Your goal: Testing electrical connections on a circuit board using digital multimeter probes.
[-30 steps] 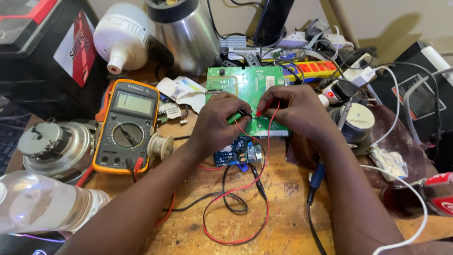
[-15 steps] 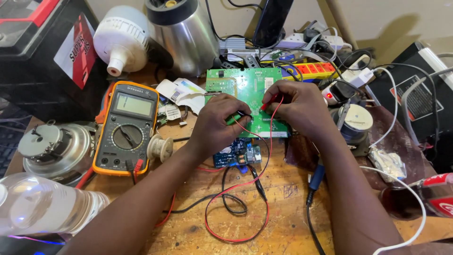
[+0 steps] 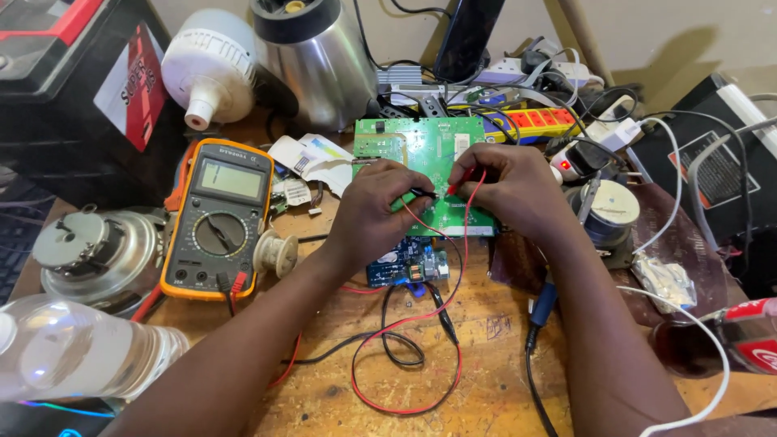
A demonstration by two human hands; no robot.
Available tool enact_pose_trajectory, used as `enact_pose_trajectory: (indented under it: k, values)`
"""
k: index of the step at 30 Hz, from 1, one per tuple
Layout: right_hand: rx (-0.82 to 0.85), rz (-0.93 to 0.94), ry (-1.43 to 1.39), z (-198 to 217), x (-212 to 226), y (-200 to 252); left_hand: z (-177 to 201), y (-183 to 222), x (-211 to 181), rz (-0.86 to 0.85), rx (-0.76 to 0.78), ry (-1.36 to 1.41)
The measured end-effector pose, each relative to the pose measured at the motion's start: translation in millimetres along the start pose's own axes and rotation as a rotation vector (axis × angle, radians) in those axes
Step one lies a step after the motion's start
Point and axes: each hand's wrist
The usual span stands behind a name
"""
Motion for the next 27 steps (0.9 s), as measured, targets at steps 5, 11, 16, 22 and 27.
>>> enact_pose_trajectory:
  k: [5,11,16,22,27]
  values:
    - [-0.067,-0.027,-0.003,-3.0,-5.1,15.6,0.3,2.1,3.6,-0.002,0.010,0.007]
    - [-0.135,0.030,-0.006,-9.0,0.1,16.9,-2.3,1.4,5.0,-0.009,0.004,-0.012]
    - [-0.121,0.037,0.041,-10.7,0.8,17.5,-1.6,1.5,1.7,-0.008,-0.005,-0.007]
    - [-0.128,0.072,0.102,-11.0,-3.3,17.3,-2.8,1.5,4.3,-0.022,0.004,-0.035]
    - [-0.128,0.088,0.122,-12.2,-5.2,17.8,-1.0,1.5,3.3,-0.022,0.018,-0.023]
Point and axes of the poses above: each hand's wrist, its own y-axis away from the middle knuckle, its own z-axis out of the back of the hand, x = y × z, and after that the axes turned 2 degrees about x, right-handed
